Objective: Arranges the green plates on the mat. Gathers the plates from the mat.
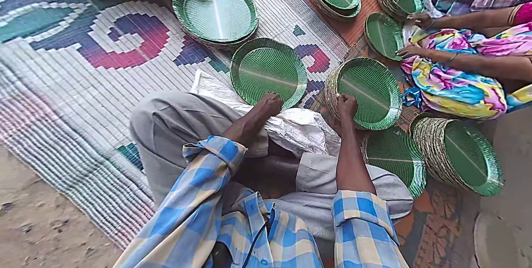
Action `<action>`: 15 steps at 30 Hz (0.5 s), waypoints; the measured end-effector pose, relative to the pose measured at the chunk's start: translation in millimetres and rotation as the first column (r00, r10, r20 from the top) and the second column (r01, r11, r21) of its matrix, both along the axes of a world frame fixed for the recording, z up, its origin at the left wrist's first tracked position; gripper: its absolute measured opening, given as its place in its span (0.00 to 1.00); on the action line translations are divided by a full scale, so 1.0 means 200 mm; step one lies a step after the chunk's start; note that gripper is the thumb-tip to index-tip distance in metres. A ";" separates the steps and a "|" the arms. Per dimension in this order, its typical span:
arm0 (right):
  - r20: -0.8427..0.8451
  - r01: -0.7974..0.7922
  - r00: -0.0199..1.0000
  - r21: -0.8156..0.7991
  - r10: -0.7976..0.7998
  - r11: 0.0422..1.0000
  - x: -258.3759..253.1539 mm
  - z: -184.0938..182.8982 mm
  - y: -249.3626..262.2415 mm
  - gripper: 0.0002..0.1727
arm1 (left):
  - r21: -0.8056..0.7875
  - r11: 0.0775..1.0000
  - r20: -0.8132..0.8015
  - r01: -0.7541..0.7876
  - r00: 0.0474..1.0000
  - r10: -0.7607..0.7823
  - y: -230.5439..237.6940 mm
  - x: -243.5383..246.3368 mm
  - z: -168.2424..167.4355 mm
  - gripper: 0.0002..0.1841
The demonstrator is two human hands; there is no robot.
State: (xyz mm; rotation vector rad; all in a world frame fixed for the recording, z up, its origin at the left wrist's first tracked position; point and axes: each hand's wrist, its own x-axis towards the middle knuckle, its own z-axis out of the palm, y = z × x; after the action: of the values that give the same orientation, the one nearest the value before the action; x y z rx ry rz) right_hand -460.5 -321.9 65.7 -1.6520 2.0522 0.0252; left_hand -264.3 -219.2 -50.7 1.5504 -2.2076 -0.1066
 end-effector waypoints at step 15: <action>-0.295 -0.371 0.910 -0.266 0.292 0.889 -0.30 -0.49 -0.23 0.18 | 0.618 0.786 0.094 -0.010 0.994 -0.061 -0.21 0.02 -0.17 0.16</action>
State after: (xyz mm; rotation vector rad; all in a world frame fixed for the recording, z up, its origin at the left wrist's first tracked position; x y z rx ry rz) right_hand -520.5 -367.1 -32.6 -2.2972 1.9963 0.0201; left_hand -260.8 -261.2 -85.3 1.8823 -2.4180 -0.8582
